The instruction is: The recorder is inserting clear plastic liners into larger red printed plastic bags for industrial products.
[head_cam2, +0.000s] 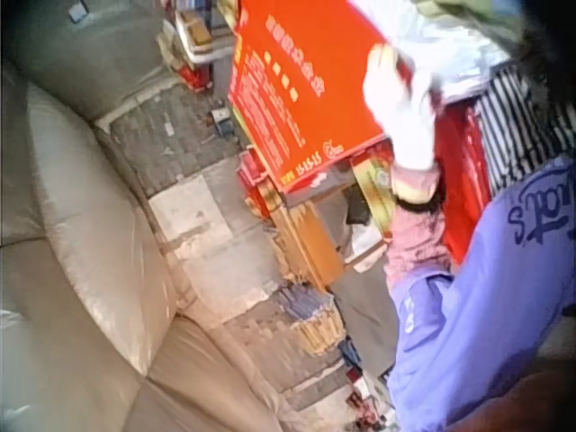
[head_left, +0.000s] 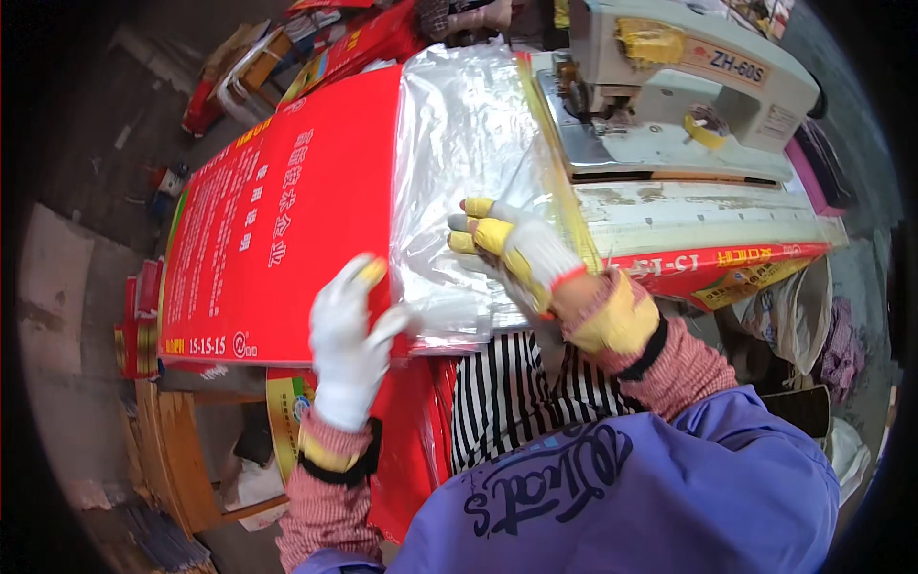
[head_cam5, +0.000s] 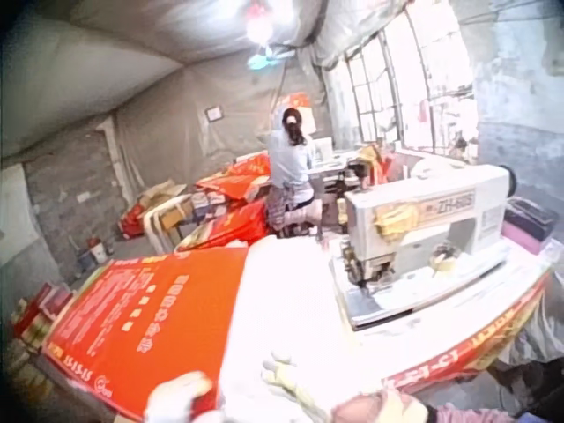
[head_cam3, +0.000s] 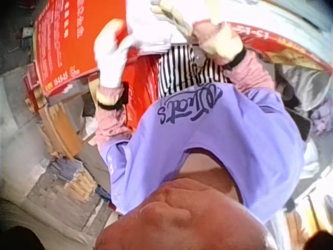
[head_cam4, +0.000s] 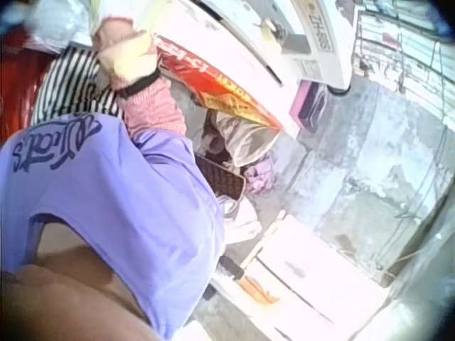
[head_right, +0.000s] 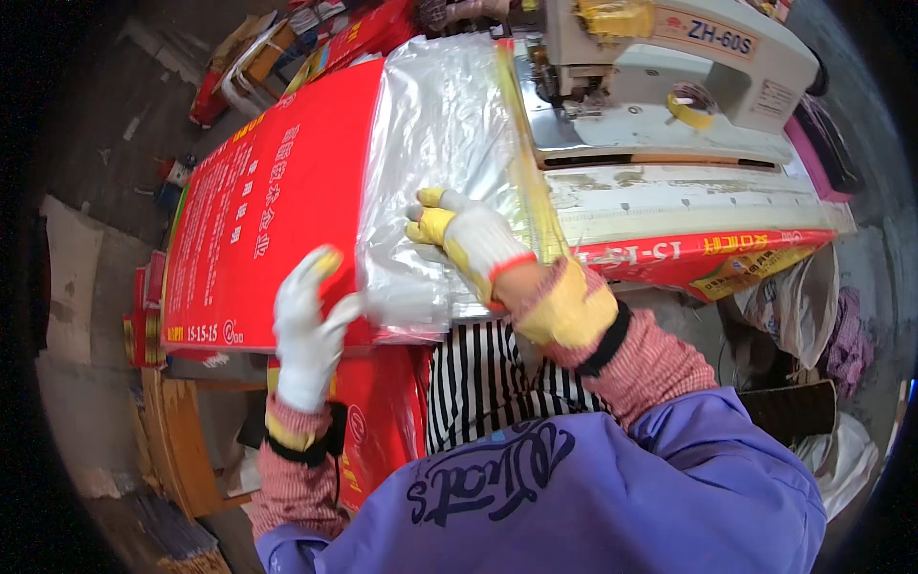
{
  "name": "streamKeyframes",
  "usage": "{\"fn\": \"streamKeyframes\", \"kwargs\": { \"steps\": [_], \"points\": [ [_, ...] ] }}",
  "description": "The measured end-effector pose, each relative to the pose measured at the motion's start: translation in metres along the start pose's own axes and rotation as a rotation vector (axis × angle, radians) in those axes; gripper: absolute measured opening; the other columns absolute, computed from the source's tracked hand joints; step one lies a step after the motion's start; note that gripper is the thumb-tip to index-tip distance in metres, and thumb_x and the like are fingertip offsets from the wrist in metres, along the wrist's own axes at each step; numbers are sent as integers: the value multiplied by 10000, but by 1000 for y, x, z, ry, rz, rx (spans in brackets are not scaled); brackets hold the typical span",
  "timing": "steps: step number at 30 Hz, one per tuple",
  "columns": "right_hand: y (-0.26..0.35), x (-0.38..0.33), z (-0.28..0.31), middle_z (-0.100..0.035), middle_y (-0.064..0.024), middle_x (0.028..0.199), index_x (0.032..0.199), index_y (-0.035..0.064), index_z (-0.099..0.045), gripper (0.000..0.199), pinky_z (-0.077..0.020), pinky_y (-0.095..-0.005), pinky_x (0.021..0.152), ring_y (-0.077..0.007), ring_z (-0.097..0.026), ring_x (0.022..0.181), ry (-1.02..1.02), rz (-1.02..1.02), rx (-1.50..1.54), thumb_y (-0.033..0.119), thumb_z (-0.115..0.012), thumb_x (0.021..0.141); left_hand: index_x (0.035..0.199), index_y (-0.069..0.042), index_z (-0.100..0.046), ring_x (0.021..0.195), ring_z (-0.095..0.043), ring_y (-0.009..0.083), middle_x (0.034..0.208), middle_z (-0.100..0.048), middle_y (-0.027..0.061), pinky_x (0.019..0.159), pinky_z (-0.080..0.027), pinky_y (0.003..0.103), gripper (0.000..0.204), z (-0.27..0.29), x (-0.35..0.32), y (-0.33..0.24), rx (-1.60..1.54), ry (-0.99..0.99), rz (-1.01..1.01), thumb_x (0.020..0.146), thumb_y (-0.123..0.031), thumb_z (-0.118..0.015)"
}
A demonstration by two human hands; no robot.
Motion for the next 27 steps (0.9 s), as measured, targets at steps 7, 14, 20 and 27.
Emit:
{"fn": "streamKeyframes", "kwargs": {
  "steps": [7,14,20,27],
  "points": [
    [-15,-1,1,-516,-136,1184,1306,-1,-362,454,-502,-319,807,-223,-574,983,-16,-252,19,50,-501,877,849,-39,-638,827,-587,327,837,-616,150,752,-468,359,149,-50,36,50,-117,238,149,742,-139,-613],
    [10,22,-9,-600,-131,1010,1080,-10,-524,361,-518,-289,696,-197,-610,827,70,-144,-86,263,-593,854,837,16,-631,721,-596,250,787,-592,130,646,-473,300,116,13,40,28,-246,-21,118,723,-1,-621],
    [-5,46,-34,-553,-79,809,915,36,-535,476,-488,-307,597,-171,-552,677,117,-327,-240,482,-641,787,813,-9,-638,717,-591,263,778,-590,109,625,-478,313,123,5,39,27,-240,5,2,692,-17,-663],
    [-11,105,-29,-587,-39,748,885,55,-610,303,-467,-316,615,-169,-534,657,217,-112,-861,343,-650,801,838,-17,-637,708,-602,222,762,-615,78,649,-483,294,141,-7,42,25,-63,260,-218,767,-137,-657]
  ]
}}
Point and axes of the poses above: each hand's wrist, its own x-axis towards the middle knuckle, its own z-axis out of the back of the hand, y = z × x, the point moved 5 cm from there along x, towards the middle knuckle
